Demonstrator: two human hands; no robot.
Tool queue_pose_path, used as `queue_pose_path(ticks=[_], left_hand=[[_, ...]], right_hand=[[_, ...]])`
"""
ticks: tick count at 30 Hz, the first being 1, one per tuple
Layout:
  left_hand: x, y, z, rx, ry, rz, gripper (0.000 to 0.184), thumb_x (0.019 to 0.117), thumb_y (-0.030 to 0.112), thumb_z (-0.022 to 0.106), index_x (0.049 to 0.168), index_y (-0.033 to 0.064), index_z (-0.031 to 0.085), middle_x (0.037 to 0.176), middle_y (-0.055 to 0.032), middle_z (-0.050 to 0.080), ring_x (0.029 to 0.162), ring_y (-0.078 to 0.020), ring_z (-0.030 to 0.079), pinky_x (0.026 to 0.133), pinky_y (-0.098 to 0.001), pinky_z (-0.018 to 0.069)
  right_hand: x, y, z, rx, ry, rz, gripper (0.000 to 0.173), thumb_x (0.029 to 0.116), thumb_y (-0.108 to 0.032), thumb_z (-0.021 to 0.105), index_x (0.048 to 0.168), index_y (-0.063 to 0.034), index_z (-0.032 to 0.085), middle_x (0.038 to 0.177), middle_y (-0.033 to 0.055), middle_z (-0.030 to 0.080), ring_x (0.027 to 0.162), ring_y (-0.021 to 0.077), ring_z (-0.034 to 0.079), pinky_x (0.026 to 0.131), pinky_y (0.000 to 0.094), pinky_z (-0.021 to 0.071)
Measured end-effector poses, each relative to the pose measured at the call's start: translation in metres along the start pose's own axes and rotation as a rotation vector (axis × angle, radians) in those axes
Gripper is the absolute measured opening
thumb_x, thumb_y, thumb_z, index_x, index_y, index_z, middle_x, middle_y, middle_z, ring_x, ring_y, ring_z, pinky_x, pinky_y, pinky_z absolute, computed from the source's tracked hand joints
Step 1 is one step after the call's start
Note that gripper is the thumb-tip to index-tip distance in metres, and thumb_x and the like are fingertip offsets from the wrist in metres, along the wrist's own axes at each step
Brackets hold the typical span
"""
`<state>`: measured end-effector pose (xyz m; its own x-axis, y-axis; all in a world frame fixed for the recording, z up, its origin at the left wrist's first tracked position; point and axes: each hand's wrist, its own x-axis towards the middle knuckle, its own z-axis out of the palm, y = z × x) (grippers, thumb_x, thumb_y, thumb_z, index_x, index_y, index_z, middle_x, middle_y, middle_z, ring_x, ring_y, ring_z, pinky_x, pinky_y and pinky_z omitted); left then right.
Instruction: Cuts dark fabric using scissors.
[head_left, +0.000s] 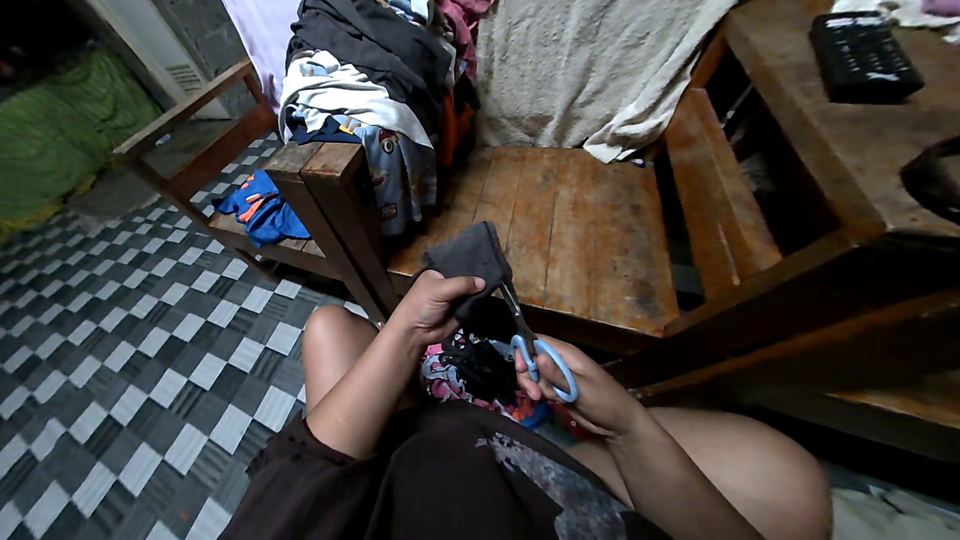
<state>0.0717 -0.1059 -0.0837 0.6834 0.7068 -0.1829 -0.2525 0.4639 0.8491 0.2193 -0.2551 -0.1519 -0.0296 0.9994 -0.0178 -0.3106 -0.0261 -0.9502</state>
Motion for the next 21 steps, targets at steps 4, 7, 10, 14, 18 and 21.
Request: queue_pose_path(ticks=[4, 7, 10, 14, 18, 21], left_hand=[[-0.0008, -0.0001, 0.0044, 0.021, -0.038, -0.019, 0.020, 0.0868, -0.012, 0.054, 0.098, 0.0031, 0.061, 0.085, -0.0073, 0.074, 0.079, -0.0140, 0.072, 0.076, -0.0306, 0.0606], [-0.0011, 0.0014, 0.0073, 0.044, -0.027, -0.033, 0.019, 0.0886, -0.012, 0.053, 0.098, 0.0022, 0.061, 0.086, -0.0072, 0.073, 0.079, -0.0141, 0.072, 0.077, -0.0311, 0.0604], [0.0008, 0.0021, 0.0068, 0.052, -0.025, -0.036, 0.018, 0.0890, -0.012, 0.053, 0.097, 0.0023, 0.061, 0.084, -0.0070, 0.073, 0.078, -0.0135, 0.071, 0.076, -0.0300, 0.0600], [0.0020, 0.0038, 0.0058, 0.082, -0.016, -0.031, 0.016, 0.0886, -0.011, 0.054, 0.094, 0.0019, 0.062, 0.082, -0.0065, 0.072, 0.075, -0.0120, 0.070, 0.073, -0.0287, 0.0593], [0.0023, 0.0069, 0.0039, 0.107, -0.010, -0.032, 0.017, 0.0892, -0.012, 0.054, 0.094, 0.0019, 0.062, 0.082, -0.0060, 0.072, 0.074, -0.0117, 0.070, 0.073, -0.0285, 0.0592], [0.0019, 0.0093, 0.0026, 0.153, -0.007, -0.035, 0.015, 0.0888, -0.011, 0.056, 0.092, 0.0016, 0.063, 0.081, -0.0061, 0.072, 0.075, -0.0117, 0.070, 0.074, -0.0288, 0.0596]], right_hand=[[0.0001, 0.0005, -0.0005, -0.001, 0.018, -0.032, 0.047, 0.0860, -0.062, 0.070, 0.097, -0.0176, 0.060, 0.068, -0.0138, 0.058, 0.057, -0.0044, 0.054, 0.057, 0.0114, 0.0459], [0.0001, -0.0003, 0.0006, 0.006, 0.043, -0.033, 0.046, 0.0862, -0.060, 0.071, 0.097, -0.0173, 0.060, 0.068, -0.0144, 0.058, 0.057, -0.0048, 0.054, 0.057, 0.0110, 0.0458], [-0.0001, -0.0015, 0.0021, 0.014, 0.078, -0.018, 0.042, 0.0881, -0.056, 0.072, 0.097, -0.0163, 0.060, 0.067, -0.0136, 0.058, 0.056, -0.0041, 0.054, 0.056, 0.0111, 0.0458], [0.0012, -0.0019, 0.0047, -0.018, 0.120, -0.020, 0.028, 0.0935, -0.044, 0.069, 0.093, -0.0177, 0.060, 0.064, -0.0140, 0.056, 0.055, -0.0039, 0.053, 0.055, 0.0114, 0.0459], [0.0007, -0.0046, 0.0071, -0.042, 0.155, -0.006, 0.016, 0.0967, -0.032, 0.064, 0.092, -0.0180, 0.059, 0.062, -0.0144, 0.056, 0.053, -0.0043, 0.053, 0.054, 0.0108, 0.0456], [0.0009, -0.0047, 0.0069, -0.027, 0.152, 0.000, 0.017, 0.0962, -0.033, 0.066, 0.090, -0.0178, 0.060, 0.062, -0.0139, 0.056, 0.052, -0.0042, 0.053, 0.053, 0.0106, 0.0457]])
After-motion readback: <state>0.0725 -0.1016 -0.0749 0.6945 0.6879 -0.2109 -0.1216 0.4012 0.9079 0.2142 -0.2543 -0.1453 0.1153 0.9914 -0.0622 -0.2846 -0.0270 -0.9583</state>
